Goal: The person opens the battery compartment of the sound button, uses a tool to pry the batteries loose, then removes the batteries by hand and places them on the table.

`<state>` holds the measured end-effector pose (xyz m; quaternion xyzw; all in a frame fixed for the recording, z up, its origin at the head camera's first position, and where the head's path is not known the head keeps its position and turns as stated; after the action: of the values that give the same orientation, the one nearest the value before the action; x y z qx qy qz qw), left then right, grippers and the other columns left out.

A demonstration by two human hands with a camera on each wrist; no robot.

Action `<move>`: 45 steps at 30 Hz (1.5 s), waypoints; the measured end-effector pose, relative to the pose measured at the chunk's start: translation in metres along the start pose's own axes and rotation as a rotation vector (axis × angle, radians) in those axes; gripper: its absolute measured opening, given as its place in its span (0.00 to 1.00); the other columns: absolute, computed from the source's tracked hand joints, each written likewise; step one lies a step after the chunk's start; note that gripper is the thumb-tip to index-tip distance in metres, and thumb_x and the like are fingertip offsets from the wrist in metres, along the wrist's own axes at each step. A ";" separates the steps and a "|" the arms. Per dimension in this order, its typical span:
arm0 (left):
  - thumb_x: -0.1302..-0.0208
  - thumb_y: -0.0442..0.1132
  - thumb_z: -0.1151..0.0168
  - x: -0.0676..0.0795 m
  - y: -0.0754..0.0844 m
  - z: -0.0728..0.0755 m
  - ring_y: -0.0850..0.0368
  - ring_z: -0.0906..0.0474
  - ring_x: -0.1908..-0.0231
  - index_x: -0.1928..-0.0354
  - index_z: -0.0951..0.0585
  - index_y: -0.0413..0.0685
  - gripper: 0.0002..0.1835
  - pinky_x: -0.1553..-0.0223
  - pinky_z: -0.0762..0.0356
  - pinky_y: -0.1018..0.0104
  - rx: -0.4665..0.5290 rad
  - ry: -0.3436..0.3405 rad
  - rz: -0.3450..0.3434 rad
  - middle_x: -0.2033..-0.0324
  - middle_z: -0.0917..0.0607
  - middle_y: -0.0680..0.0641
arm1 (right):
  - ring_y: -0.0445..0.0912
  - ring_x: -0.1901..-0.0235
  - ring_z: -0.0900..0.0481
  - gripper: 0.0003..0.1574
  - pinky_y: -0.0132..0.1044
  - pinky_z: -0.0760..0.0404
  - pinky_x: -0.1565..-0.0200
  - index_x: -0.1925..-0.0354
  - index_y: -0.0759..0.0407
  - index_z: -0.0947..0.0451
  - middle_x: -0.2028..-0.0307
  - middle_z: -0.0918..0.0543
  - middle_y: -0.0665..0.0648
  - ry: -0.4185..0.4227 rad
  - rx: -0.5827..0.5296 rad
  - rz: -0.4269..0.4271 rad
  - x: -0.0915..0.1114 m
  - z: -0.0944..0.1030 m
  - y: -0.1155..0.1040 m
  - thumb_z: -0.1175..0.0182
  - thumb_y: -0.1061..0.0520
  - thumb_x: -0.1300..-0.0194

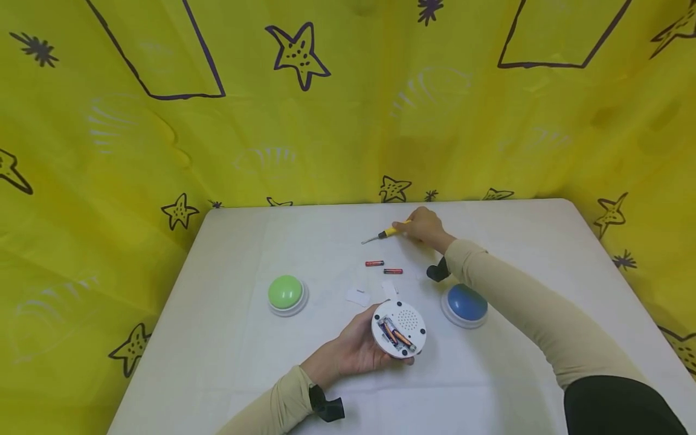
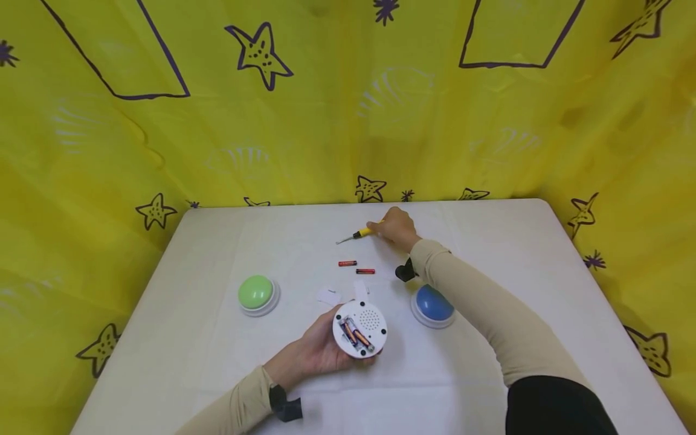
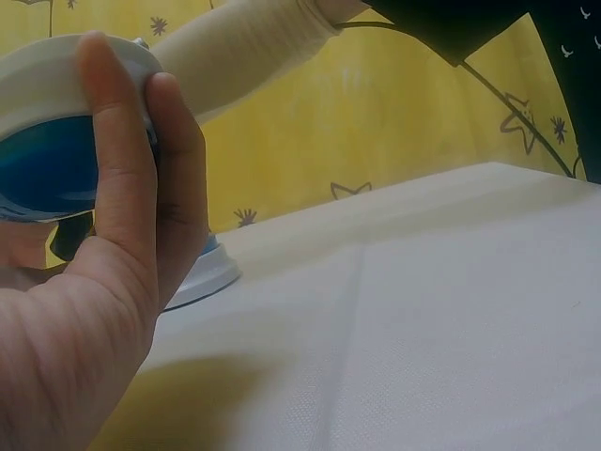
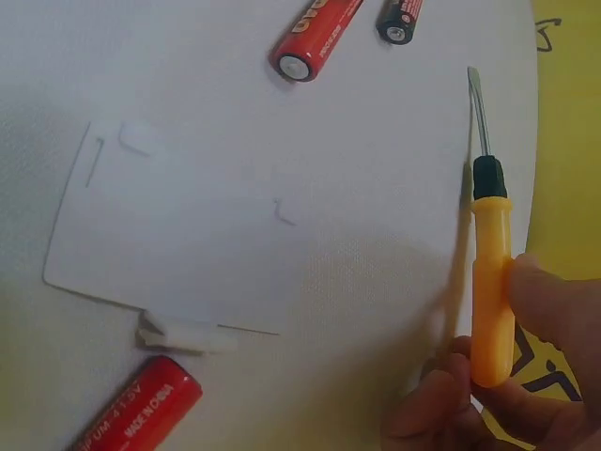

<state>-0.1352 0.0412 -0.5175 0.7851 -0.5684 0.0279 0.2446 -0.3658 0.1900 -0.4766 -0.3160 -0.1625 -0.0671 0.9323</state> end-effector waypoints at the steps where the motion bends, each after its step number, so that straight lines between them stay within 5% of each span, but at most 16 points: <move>1: 0.22 0.64 0.57 0.000 0.000 0.000 0.44 0.11 0.54 0.21 0.39 0.53 0.36 0.60 0.13 0.72 0.001 -0.002 0.000 0.44 0.18 0.39 | 0.47 0.69 0.27 0.34 0.34 0.31 0.69 0.48 0.73 0.17 0.68 0.22 0.59 0.001 0.002 0.002 0.000 0.000 0.000 0.37 0.41 0.28; 9: 0.22 0.65 0.56 0.001 0.000 0.000 0.45 0.11 0.54 0.20 0.40 0.54 0.37 0.60 0.13 0.73 -0.011 0.017 -0.003 0.44 0.18 0.40 | 0.55 0.57 0.23 0.35 0.41 0.22 0.56 0.44 0.73 0.22 0.51 0.17 0.69 0.012 0.053 0.044 -0.001 -0.005 0.002 0.39 0.41 0.26; 24: 0.24 0.68 0.53 0.005 0.018 0.002 0.47 0.11 0.56 0.24 0.36 0.57 0.36 0.68 0.17 0.78 -0.082 0.060 -0.107 0.46 0.17 0.40 | 0.54 0.62 0.23 0.30 0.40 0.26 0.65 0.44 0.65 0.22 0.56 0.16 0.64 0.042 0.273 0.163 0.006 0.003 -0.007 0.40 0.40 0.26; 31: 0.21 0.63 0.58 0.014 0.043 -0.001 0.44 0.12 0.54 0.19 0.44 0.61 0.35 0.66 0.16 0.76 -0.068 0.077 -0.251 0.42 0.19 0.41 | 0.52 0.66 0.22 0.27 0.36 0.27 0.70 0.42 0.61 0.20 0.60 0.13 0.62 0.066 0.229 0.215 0.034 0.021 -0.029 0.37 0.43 0.26; 36: 0.19 0.60 0.62 0.021 0.060 -0.002 0.42 0.13 0.54 0.18 0.44 0.66 0.32 0.64 0.16 0.74 -0.049 0.108 -0.364 0.37 0.23 0.42 | 0.56 0.57 0.18 0.24 0.42 0.19 0.61 0.42 0.59 0.20 0.52 0.13 0.63 0.074 0.125 0.308 0.062 0.033 -0.044 0.38 0.44 0.25; 45: 0.18 0.58 0.64 0.030 0.072 -0.006 0.43 0.16 0.50 0.18 0.45 0.52 0.34 0.60 0.16 0.72 0.009 0.069 -0.416 0.35 0.24 0.42 | 0.55 0.48 0.18 0.18 0.49 0.15 0.48 0.43 0.57 0.19 0.49 0.14 0.59 0.040 -0.088 0.455 0.119 0.040 -0.060 0.37 0.50 0.25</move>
<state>-0.1887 0.0006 -0.4773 0.8852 -0.3852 0.0060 0.2610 -0.2779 0.1639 -0.3715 -0.3836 -0.0655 0.1313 0.9118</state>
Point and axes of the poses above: each hand's wrist, its own x-axis away from the middle knuckle, its own z-axis out of the back of the hand, y = z × x, the point moved 8 cm from there along -x, towards the middle knuckle
